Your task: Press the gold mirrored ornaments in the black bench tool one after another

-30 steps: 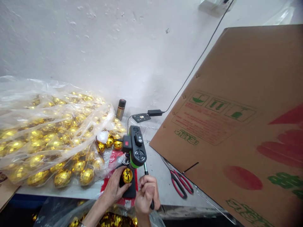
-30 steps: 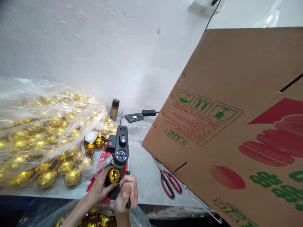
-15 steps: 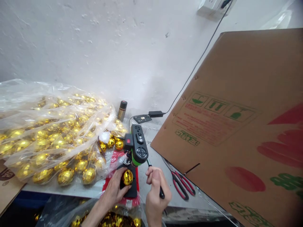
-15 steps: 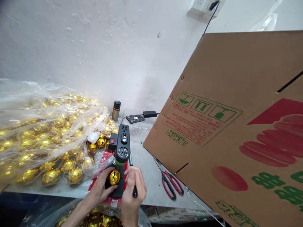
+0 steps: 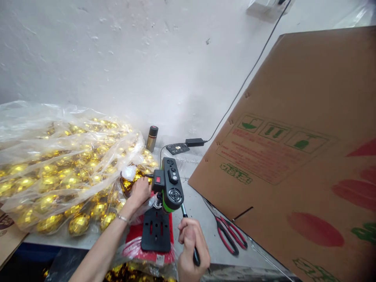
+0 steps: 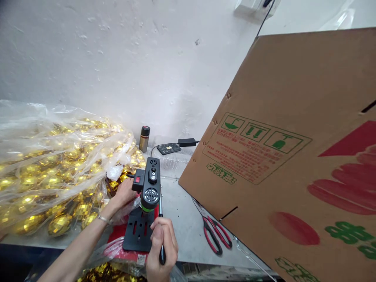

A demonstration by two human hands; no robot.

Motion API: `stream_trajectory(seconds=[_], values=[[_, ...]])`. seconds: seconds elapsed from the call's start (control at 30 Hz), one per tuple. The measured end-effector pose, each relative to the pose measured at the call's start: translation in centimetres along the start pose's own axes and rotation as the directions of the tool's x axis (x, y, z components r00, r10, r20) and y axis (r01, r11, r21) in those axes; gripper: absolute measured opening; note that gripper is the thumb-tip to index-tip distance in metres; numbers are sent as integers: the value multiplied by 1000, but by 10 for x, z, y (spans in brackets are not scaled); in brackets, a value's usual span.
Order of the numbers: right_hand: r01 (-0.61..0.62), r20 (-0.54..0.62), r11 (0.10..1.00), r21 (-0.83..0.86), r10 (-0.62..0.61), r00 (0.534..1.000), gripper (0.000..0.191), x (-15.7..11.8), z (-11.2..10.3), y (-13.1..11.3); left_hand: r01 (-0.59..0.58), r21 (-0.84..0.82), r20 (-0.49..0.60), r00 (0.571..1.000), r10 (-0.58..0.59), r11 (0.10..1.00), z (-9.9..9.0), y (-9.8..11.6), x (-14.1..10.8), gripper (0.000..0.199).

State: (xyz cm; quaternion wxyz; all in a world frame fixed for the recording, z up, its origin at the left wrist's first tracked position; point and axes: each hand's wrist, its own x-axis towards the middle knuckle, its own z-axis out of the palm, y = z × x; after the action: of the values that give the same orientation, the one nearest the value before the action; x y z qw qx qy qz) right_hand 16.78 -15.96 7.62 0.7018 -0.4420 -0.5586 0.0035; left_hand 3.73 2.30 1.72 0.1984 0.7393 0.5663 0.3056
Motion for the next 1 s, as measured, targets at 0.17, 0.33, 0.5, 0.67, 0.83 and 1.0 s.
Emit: stream_trajectory(seconds=[0.17, 0.33, 0.5, 0.67, 0.83, 1.0], values=[[13, 2, 1000, -9, -13, 1000, 38, 1, -1, -2, 148, -8, 104, 984, -146, 989, 11, 2, 22, 7], [-13, 3, 1000, 9, 13, 1000, 38, 7, 0, -8, 173, -111, 79, 983, -165, 979, -13, -5, -6, 39], [-116, -25, 993, 24, 117, 993, 40, 23, 4, -20, 277, -445, 83, 960, -269, 851, -33, -20, -74, 69], [-141, -13, 990, -1, 141, 990, 43, 38, 7, -28, 237, -517, 82, 970, -228, 823, -5, -20, -127, 66], [-107, 21, 994, -14, 107, 994, 41, 37, 3, -25, 22, -359, -19, 999, -30, 933, 31, -18, -134, 52], [-109, 32, 994, -12, 110, 993, 38, 32, 2, -24, -121, -277, -45, 993, 113, 953, 41, -17, -132, 48]])
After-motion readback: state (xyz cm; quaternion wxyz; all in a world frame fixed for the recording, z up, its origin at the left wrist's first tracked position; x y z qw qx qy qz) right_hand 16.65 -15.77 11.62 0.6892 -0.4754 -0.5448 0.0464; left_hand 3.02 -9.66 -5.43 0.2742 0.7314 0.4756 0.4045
